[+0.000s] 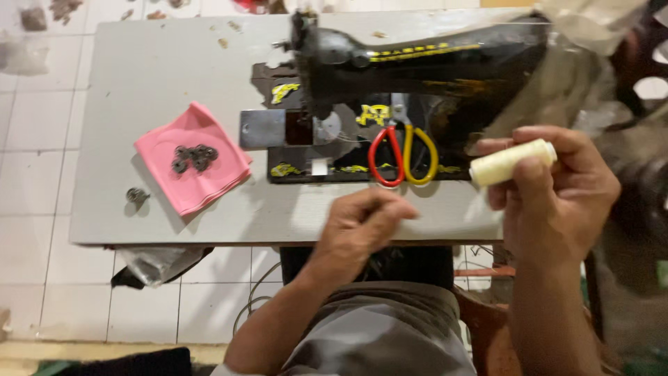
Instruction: The person prepares a sewing machine by handling small metal parts and a spool of thread. They use a screwdriver to adjust the machine's tension assembly and wind thread onto a bobbin using the machine's winder.
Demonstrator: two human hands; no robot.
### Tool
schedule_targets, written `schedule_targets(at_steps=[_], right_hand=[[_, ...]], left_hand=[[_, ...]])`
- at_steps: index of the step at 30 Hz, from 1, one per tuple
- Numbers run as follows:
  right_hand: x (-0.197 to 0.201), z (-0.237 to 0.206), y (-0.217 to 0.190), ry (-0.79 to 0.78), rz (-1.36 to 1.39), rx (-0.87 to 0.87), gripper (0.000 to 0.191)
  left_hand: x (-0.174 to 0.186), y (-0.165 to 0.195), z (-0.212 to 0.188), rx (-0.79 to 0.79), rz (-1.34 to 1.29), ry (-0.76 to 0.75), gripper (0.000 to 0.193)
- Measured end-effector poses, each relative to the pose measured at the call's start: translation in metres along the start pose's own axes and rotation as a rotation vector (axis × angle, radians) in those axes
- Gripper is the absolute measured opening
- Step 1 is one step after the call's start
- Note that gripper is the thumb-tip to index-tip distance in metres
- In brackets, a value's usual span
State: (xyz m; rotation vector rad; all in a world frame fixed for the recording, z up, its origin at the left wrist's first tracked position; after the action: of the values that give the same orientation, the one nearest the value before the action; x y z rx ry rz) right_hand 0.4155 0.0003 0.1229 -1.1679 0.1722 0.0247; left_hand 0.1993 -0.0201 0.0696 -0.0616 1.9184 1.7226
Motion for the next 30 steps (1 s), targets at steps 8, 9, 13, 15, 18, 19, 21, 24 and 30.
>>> schedule_targets(at_steps=[8,9,13,15,18,19,21,24,30], right_hand=[[0.027,-0.013,0.023,0.043,0.267,-0.069,0.032],[0.027,-0.015,0.023,0.038,0.268,-0.082,0.033],[0.020,-0.023,0.019,0.018,0.229,-0.134,0.039],[0.016,-0.026,0.018,0.027,0.170,-0.144,0.045],[0.011,-0.033,0.018,-0.015,-0.060,-0.175,0.055],[0.010,-0.035,0.019,-0.032,-0.059,-0.181,0.057],[0.008,-0.041,0.021,-0.073,-0.052,-0.191,0.062],[0.008,-0.050,0.032,-0.046,0.076,-0.365,0.058],[0.022,-0.055,0.044,0.020,0.120,-0.225,0.031]], left_hand=[[0.014,0.004,-0.001,-0.154,0.227,0.183,0.019],[0.004,0.007,0.000,-0.165,0.292,0.155,0.019],[-0.032,0.030,0.013,-0.356,0.499,0.012,0.031],[-0.042,0.035,0.023,-0.296,0.513,0.033,0.032],[-0.046,0.040,0.033,-0.316,0.574,-0.027,0.028],[-0.047,0.040,0.035,-0.331,0.598,-0.067,0.026],[-0.046,0.038,0.032,-0.421,0.653,-0.043,0.017],[-0.046,0.028,0.024,-0.458,0.746,0.038,0.009],[-0.022,0.010,0.009,-0.439,0.815,0.168,0.010]])
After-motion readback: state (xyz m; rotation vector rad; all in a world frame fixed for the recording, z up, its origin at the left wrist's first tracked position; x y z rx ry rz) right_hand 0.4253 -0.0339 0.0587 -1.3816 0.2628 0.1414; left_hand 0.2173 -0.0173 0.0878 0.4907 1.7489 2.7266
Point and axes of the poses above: each hand's wrist, its own z-axis towards the middle knuckle, its own x-axis out of the back of the hand, y = z × x, the point moved 3 cm from there along z, towards the middle knuckle, and after that the axes turned 2 degrees about z, right-handed, at the moved point
